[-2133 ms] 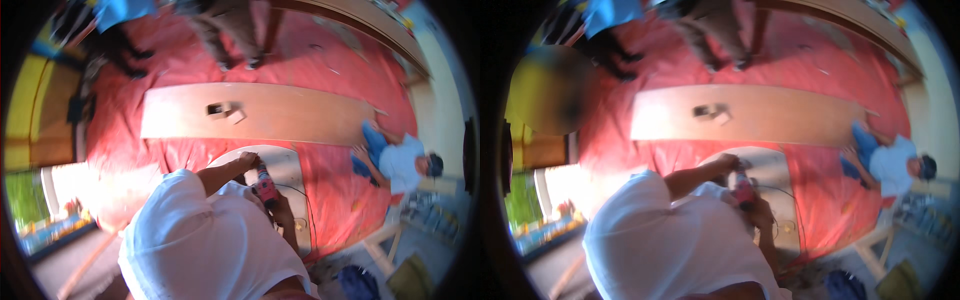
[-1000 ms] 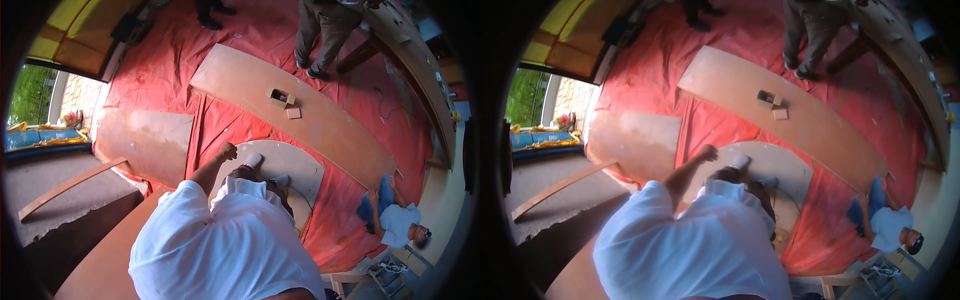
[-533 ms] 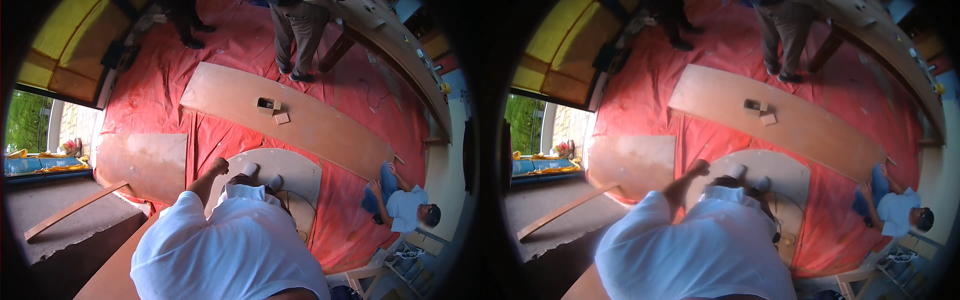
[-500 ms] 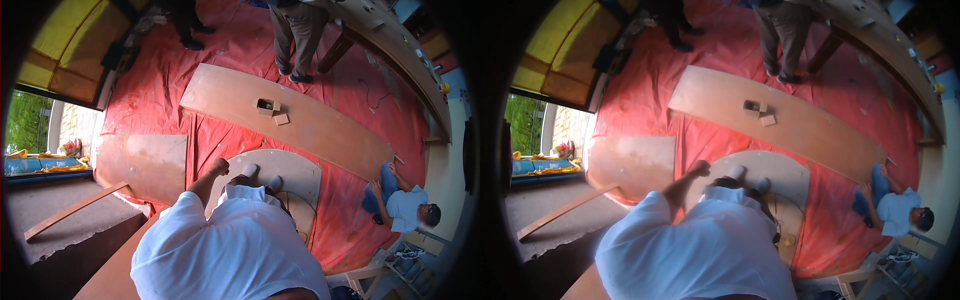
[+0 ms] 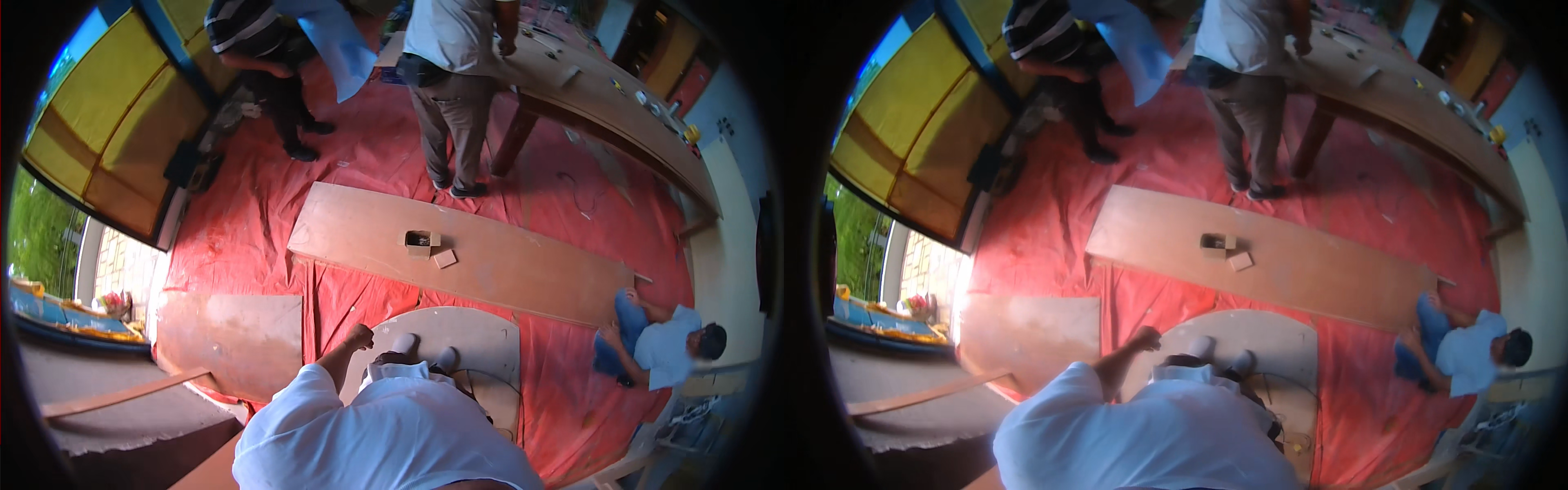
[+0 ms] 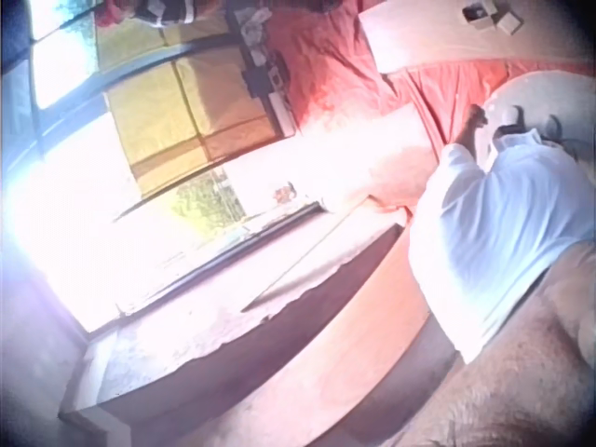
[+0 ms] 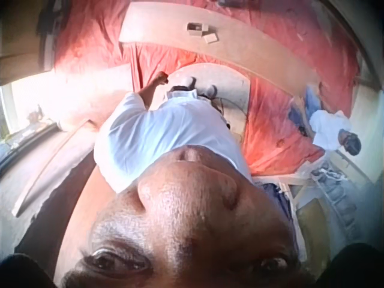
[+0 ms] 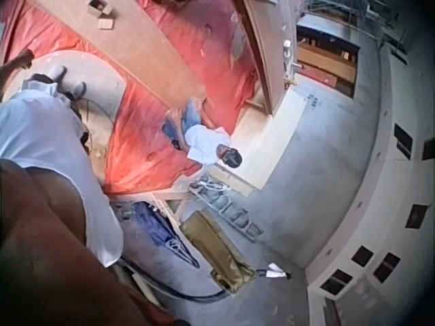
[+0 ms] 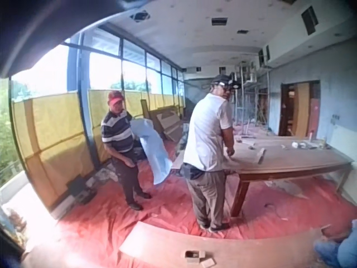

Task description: The person attaches wooden boards and blocks by taking screws from a small box and driving them into the wood with a power drill.

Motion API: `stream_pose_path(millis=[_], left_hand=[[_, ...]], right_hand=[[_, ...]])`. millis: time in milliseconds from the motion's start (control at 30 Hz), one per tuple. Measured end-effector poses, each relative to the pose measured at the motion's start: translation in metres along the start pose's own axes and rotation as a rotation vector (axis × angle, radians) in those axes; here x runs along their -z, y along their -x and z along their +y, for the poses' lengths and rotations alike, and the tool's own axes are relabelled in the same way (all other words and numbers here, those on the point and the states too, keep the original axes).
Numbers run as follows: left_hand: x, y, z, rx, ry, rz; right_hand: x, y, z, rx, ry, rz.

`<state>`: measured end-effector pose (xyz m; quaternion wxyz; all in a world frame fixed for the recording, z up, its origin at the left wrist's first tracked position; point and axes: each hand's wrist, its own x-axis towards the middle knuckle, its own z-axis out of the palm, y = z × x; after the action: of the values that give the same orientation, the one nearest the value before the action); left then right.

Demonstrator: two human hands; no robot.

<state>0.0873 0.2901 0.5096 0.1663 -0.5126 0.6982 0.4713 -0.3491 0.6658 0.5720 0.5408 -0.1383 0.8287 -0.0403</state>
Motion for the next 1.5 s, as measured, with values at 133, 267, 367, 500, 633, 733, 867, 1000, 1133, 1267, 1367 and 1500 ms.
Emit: stream_pose_path(millis=[133, 267, 367, 500, 633, 733, 867, 1000, 1133, 1267, 1367, 1500], left_hand=[[-0.003, 0.007, -0.017, -0.036, 0.129, 0.056], [0.001, 0.009, -0.026, 0.300, 0.883, 0.033], [0.007, 0.001, -0.031, -0.133, 0.539, -0.145], [0.017, -0.013, -0.041, -0.185, 0.372, -0.190], [0.026, -0.029, -0.029, -0.203, 0.334, -0.189], [0.028, -0.041, -0.015, -0.123, 0.366, -0.115], [0.023, -0.056, -0.015, -0.219, 0.423, -0.116], [0.018, -0.063, -0.031, -0.421, 0.362, -0.149], [0.017, -0.051, -0.044, -0.347, 0.378, -0.175], [0.020, -0.034, -0.043, -0.072, 0.480, -0.189], [0.029, -0.029, -0.036, 0.313, 0.671, -0.248], [0.044, -0.023, -0.029, 0.406, 0.901, -0.262]], right_hand=[[-0.016, 0.011, 0.026, 0.004, -0.074, 0.022], [-0.049, 0.031, 0.054, 0.018, -0.117, 0.017], [-0.067, 0.040, 0.051, -0.105, -0.196, 0.090], [-0.070, 0.053, 0.041, -0.185, -0.203, 0.066], [-0.078, 0.058, 0.038, -0.252, -0.238, 0.053], [-0.087, 0.058, 0.039, -0.277, -0.245, 0.043], [-0.090, 0.061, 0.039, -0.262, -0.279, 0.017], [-0.087, 0.064, 0.036, -0.253, -0.268, 0.025], [-0.088, 0.060, 0.035, -0.274, -0.254, 0.031], [-0.088, 0.056, 0.036, -0.242, -0.282, 0.073], [-0.085, 0.056, 0.035, -0.236, -0.254, 0.049], [-0.082, 0.058, 0.032, -0.225, -0.203, 0.038]])
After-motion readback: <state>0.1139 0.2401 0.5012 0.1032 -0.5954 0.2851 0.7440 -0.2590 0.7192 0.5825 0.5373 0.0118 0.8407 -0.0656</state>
